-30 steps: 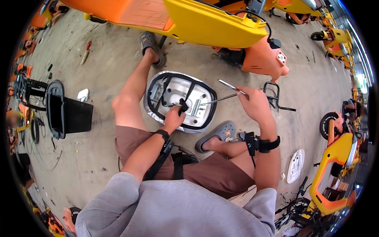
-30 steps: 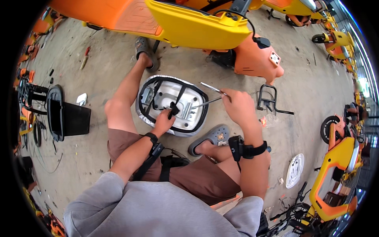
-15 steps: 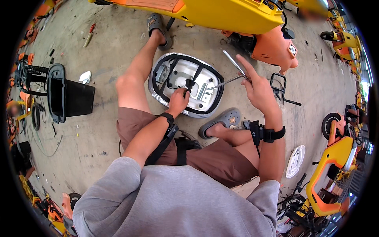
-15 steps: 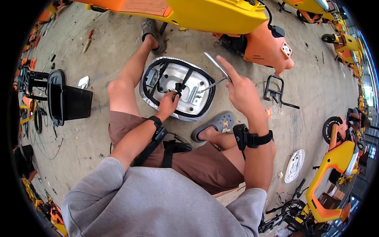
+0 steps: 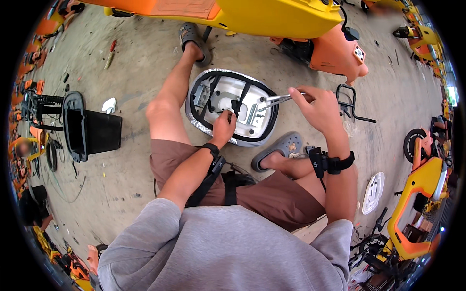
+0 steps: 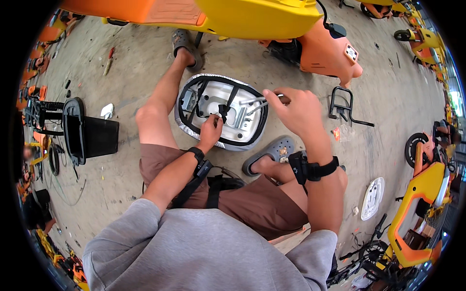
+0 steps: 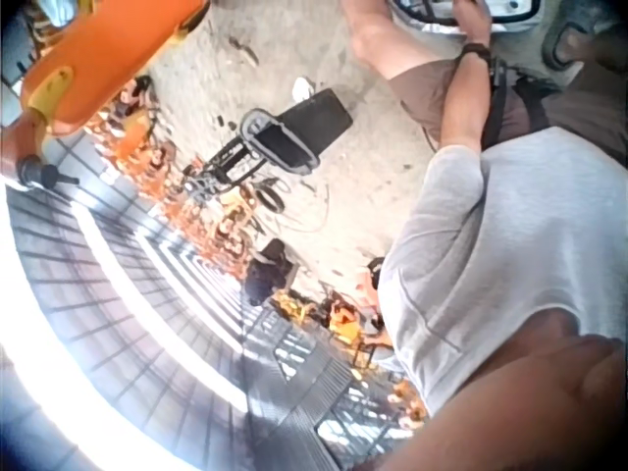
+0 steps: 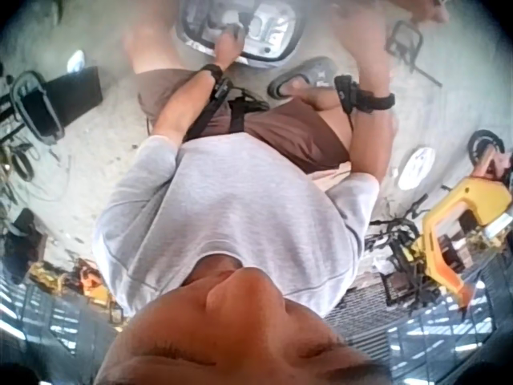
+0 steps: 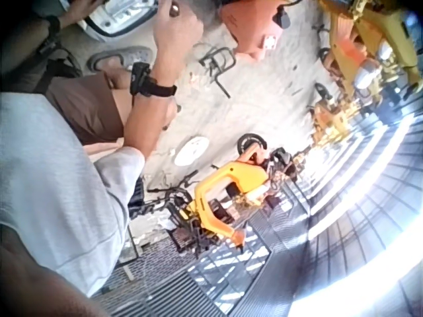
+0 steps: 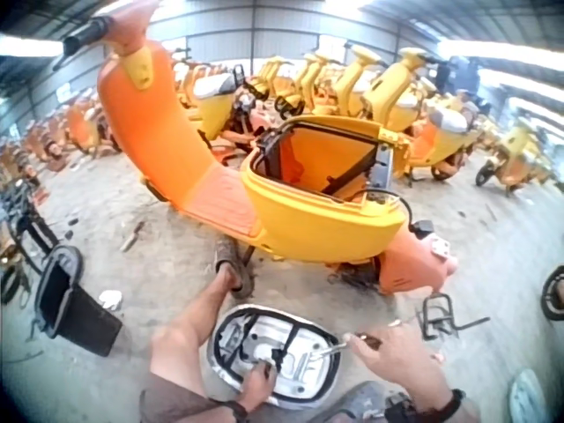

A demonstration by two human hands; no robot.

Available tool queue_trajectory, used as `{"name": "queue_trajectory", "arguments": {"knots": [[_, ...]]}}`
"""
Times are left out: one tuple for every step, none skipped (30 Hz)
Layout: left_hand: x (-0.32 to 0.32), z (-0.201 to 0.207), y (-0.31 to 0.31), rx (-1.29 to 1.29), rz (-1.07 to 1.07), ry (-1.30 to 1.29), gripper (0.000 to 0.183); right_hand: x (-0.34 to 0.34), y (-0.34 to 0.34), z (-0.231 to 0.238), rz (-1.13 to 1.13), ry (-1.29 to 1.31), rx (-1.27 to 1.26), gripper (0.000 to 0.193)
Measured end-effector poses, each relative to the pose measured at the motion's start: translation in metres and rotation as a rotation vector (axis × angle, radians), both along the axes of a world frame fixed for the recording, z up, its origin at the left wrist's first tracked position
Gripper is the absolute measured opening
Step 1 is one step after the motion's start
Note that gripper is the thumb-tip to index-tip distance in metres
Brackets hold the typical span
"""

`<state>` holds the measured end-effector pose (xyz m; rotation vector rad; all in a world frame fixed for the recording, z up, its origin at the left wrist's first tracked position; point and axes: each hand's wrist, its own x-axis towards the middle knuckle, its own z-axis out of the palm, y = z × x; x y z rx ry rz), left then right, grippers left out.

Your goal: The person assembles a silver metal component by using a tool to turn a fastener. The person aligns the silver part, holds it in place with one hand, and uses the tool with the other hand to tighten the attachment points.

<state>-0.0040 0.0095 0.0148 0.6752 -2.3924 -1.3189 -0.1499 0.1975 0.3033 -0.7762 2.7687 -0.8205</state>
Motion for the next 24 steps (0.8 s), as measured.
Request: {"name": "queue_trajectory", "arguments": {"knots": [[-0.001, 0.001, 0.000, 0.001, -0.005, -0.022, 0.019, 0.000, 0.000, 0.000, -0.011, -0.001, 0.040, 0.033], [-0.001, 0.002, -0.001, 0.002, -0.011, -0.045, 0.020, -0.001, 0.000, 0.001, -0.022, -0.003, 0.079, 0.034], [-0.001, 0.003, -0.001, 0.003, -0.016, -0.044, 0.020, -0.002, 0.000, 0.003, -0.023, -0.037, 0.091, 0.033], [-0.001, 0.003, -0.001, 0.005, -0.020, -0.044, 0.020, -0.003, 0.000, 0.007, -0.025, -0.072, 0.103, 0.032], [-0.001, 0.003, -0.002, 0.006, -0.024, -0.044, 0.020, -0.004, 0.001, 0.009, -0.026, -0.107, 0.114, 0.031], [-0.001, 0.003, -0.003, 0.000, -0.035, -0.048, 0.020, -0.004, 0.003, 0.010, -0.020, -0.119, 0.087, 0.028], [0.000, 0.002, -0.003, 0.003, -0.041, -0.057, 0.020, -0.004, 0.005, 0.011, -0.013, -0.132, 0.059, 0.025], [0.001, 0.001, -0.003, 0.006, -0.046, -0.066, 0.020, -0.004, 0.008, 0.012, -0.006, -0.145, 0.031, 0.023], [0.001, 0.001, -0.004, 0.007, -0.052, -0.075, 0.020, -0.005, 0.011, 0.011, -0.001, -0.123, 0.032, 0.022], [0.000, 0.000, -0.004, 0.005, -0.058, -0.087, 0.019, -0.006, 0.015, 0.009, 0.005, -0.100, 0.033, 0.023], [0.000, 0.000, -0.004, 0.010, -0.055, -0.087, 0.019, -0.009, 0.020, 0.005, 0.043, -0.050, 0.039, 0.024], [-0.001, 0.000, -0.003, 0.013, -0.054, -0.087, 0.019, -0.012, 0.026, 0.001, 0.077, 0.001, 0.043, 0.026], [-0.001, 0.000, -0.003, 0.017, -0.053, -0.088, 0.019, -0.018, 0.032, -0.006, 0.143, 0.080, 0.054, 0.028], [-0.001, 0.000, -0.003, 0.015, -0.054, -0.089, 0.019, -0.020, 0.035, -0.011, 0.208, 0.159, 0.064, 0.030], [0.000, 0.000, -0.004, 0.013, -0.055, -0.092, 0.018, -0.021, 0.036, -0.015, 0.244, 0.260, 0.066, 0.030], [-0.001, 0.001, -0.005, 0.012, -0.055, -0.094, 0.018, -0.021, 0.036, -0.018, 0.280, 0.361, 0.069, 0.031], [-0.002, 0.001, -0.004, 0.019, -0.058, -0.096, 0.018, -0.021, 0.036, -0.019, 0.315, 0.463, 0.072, 0.031], [-0.001, 0.000, -0.004, 0.022, -0.055, -0.100, 0.017, -0.018, 0.032, -0.016, 0.275, 0.477, 0.094, 0.030], [-0.001, -0.002, -0.004, 0.026, -0.052, -0.104, 0.017, -0.015, 0.028, -0.009, 0.235, 0.490, 0.117, 0.028], [-0.001, -0.003, -0.004, 0.012, -0.050, -0.104, 0.016, -0.012, 0.023, -0.004, 0.195, 0.504, 0.139, 0.027], [-0.001, -0.003, -0.004, 0.012, -0.051, -0.105, 0.016, -0.011, 0.021, -0.001, 0.143, 0.369, 0.179, 0.026], [0.000, -0.004, -0.004, 0.011, -0.052, -0.105, 0.017, -0.010, 0.019, 0.001, 0.092, 0.235, 0.219, 0.024], [0.000, -0.004, -0.005, 0.010, -0.053, -0.106, 0.017, -0.009, 0.017, 0.002, 0.041, 0.099, 0.257, 0.023], [-0.001, -0.004, -0.005, 0.009, -0.050, -0.089, 0.016, -0.010, 0.018, 0.000, 0.026, 0.079, 0.236, 0.023]]}}
